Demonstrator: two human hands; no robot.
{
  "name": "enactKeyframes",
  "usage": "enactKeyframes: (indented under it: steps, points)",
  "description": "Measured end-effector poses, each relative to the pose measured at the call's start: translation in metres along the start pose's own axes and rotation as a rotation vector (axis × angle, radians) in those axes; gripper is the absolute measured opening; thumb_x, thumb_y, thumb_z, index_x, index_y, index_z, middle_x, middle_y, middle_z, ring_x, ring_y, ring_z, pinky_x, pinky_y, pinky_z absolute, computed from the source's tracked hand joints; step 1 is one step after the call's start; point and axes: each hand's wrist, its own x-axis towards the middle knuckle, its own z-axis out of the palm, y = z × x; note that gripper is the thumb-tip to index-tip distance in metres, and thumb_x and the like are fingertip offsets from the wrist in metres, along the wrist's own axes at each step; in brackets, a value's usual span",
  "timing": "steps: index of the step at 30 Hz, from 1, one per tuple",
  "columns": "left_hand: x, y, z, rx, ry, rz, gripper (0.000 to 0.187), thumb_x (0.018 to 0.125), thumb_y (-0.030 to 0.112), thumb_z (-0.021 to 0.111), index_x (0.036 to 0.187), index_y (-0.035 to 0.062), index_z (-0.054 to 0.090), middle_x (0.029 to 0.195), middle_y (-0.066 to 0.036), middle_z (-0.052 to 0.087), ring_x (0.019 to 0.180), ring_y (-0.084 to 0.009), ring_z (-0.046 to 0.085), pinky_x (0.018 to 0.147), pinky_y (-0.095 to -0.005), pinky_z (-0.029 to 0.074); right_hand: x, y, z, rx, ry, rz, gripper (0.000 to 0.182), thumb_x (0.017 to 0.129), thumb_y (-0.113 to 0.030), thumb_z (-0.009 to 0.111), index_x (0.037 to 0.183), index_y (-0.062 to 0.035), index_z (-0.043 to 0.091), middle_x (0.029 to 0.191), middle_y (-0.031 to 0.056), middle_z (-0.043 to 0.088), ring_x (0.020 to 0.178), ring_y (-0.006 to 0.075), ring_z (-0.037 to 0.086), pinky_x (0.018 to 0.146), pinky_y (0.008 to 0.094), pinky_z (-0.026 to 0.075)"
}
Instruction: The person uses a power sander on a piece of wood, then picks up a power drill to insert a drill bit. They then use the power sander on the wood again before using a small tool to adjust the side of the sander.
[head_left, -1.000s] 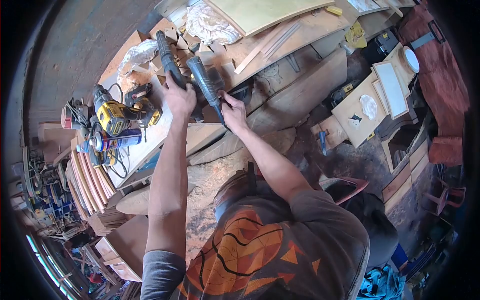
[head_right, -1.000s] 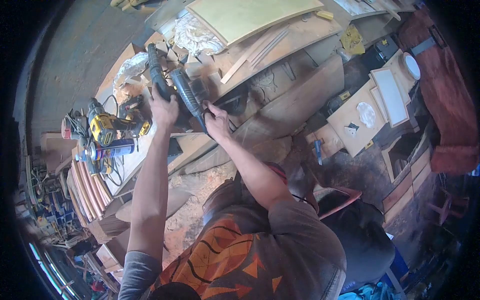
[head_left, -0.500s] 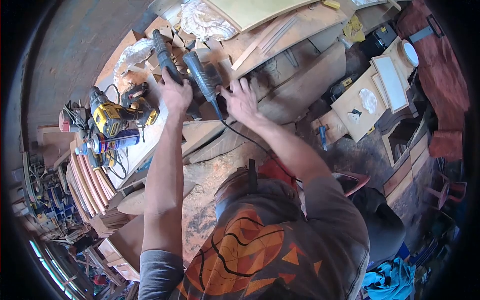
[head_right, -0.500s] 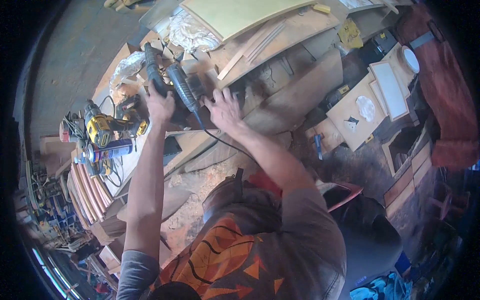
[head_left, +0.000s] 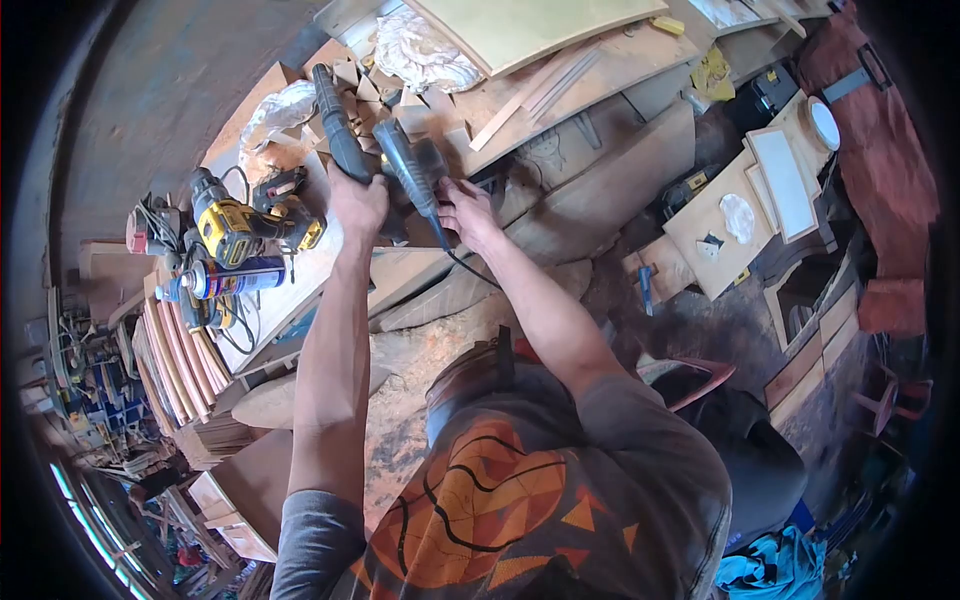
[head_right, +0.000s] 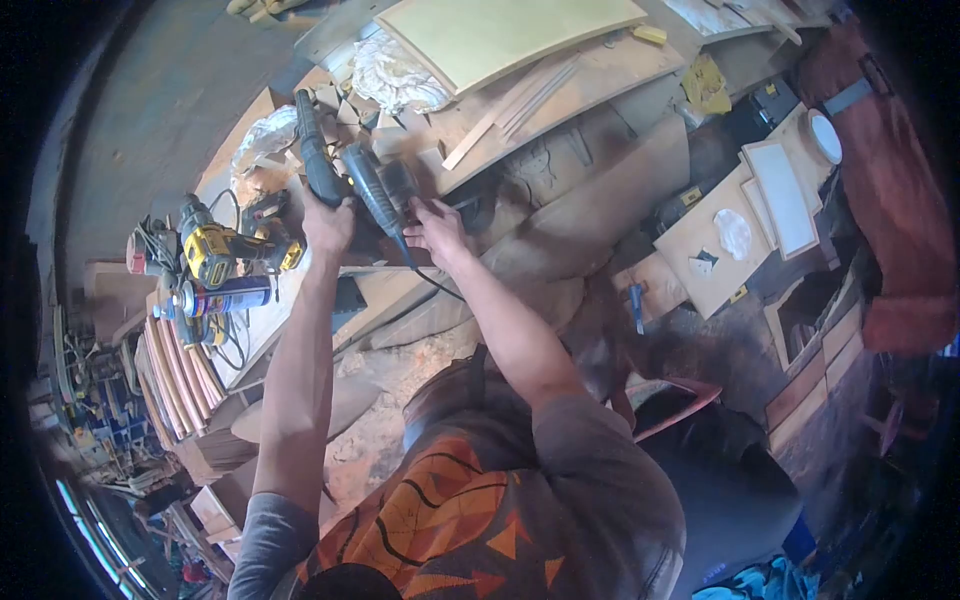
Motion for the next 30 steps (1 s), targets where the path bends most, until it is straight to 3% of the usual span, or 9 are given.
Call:
enactKeyframes:
  steps: [3,7,9,13,16,19,24,27,30]
  points:
    - [-0.018,-0.015,-0.002,-0.104,0.04,0.032,0.083,0.08,0.016,0.075,0.15,-0.0068,0.037,0.124,-0.031,0.066,0.114,-0.0398,0.068,0.102,-0.0432,0.051,-0.008,0.002,-0.001,0.028,-0.052,-0.019,0.034,0.1,-0.023,0.07,0.126,-0.0025,0.063,0.107,0.0087,0.068,0.074,0.0162,0.068,0.06,0.0318,0.06]
    - [-0.045,-0.03,-0.002,-0.545,0.075,-0.02,0.074,0.079,0.003,0.074,0.145,-0.0083,0.043,0.119,-0.021,0.068,0.108,-0.0286,0.067,0.098,-0.0383,0.051,-0.051,-0.014,0.016,-0.318,0.159,-0.32,0.028,0.094,-0.014,0.077,0.118,-0.0024,0.068,0.101,0.0036,0.066,0.089,0.012,0.063,0.072,0.0293,0.06]
    - [-0.066,-0.002,-0.025,-0.732,0.019,-0.065,0.075,0.082,0.002,0.072,0.148,-0.0103,0.038,0.12,-0.019,0.067,0.106,-0.0242,0.067,0.096,-0.034,0.052,-0.065,-0.024,0.003,-0.489,0.081,-0.633,0.027,0.091,-0.012,0.079,0.115,-0.0016,0.068,0.105,0.0039,0.065,0.094,0.0135,0.063,0.083,0.0282,0.056]
    - [-0.107,0.041,-0.074,-0.955,-0.106,-0.057,0.082,0.089,0.004,0.073,0.154,-0.0131,0.026,0.124,-0.02,0.066,0.103,-0.0203,0.068,0.085,-0.0293,0.057,-0.14,-0.08,0.014,-0.531,-0.09,-0.849,0.038,0.086,-0.004,0.079,0.118,-0.0013,0.058,0.136,0.0133,0.052,0.12,0.0191,0.056,0.102,0.0343,0.048]
    - [-0.152,0.05,-0.095,-1.31,-0.29,-0.371,0.069,0.094,0.003,0.071,0.151,-0.0096,0.033,0.124,-0.018,0.066,0.099,-0.0185,0.071,0.079,-0.0305,0.062,-0.193,-0.11,0.046,-0.394,-0.353,-0.993,0.049,0.081,-0.003,0.08,0.118,-0.0042,0.047,0.142,0.0188,0.047,0.126,0.0235,0.052,0.107,0.0388,0.045]
    - [-0.209,0.043,-0.108,-1.716,-0.307,-0.626,0.034,0.099,0.003,0.065,0.13,-0.0008,0.05,0.111,-0.011,0.066,0.092,-0.0184,0.071,0.078,-0.0321,0.065,-0.242,-0.122,0.066,-0.551,-0.371,-0.92,0.056,0.078,-0.003,0.082,0.115,-0.0068,0.041,0.14,0.0213,0.049,0.125,0.0263,0.053,0.106,0.041,0.046]
    - [-0.274,-0.012,-0.124,-1.795,-0.519,-0.705,0.033,0.101,0.007,0.063,0.132,0.0038,0.052,0.114,-0.009,0.066,0.102,-0.0206,0.069,0.085,-0.0382,0.062,-0.293,-0.105,0.097,-1.032,-0.223,-0.842,0.051,0.076,-0.001,0.081,0.112,-0.005,0.045,0.136,0.0197,0.056,0.121,0.0235,0.056,0.105,0.0379,0.045]
    - [-0.29,-0.045,-0.155,-1.722,-0.579,-0.81,0.029,0.108,0.013,0.048,0.134,0.003,0.053,0.121,-0.011,0.065,0.103,-0.0228,0.068,0.089,-0.0395,0.061,-0.298,-0.063,0.11,-1.21,-0.118,-0.755,0.053,0.075,-0.017,0.086,0.115,-0.002,0.053,0.115,0.0174,0.065,0.108,0.0272,0.063,0.096,0.0406,0.05]
    - [-0.305,-0.099,-0.173,-1.733,-0.67,-0.92,0.034,0.106,0.016,0.056,0.136,0.0001,0.051,0.129,-0.014,0.064,0.112,-0.0245,0.067,0.09,-0.0387,0.06,-0.305,-0.013,0.137,-1.349,-0.133,-0.666,0.054,0.079,-0.022,0.083,0.121,-0.0012,0.056,0.105,0.0201,0.067,0.099,0.0327,0.066,0.09,0.042,0.053]
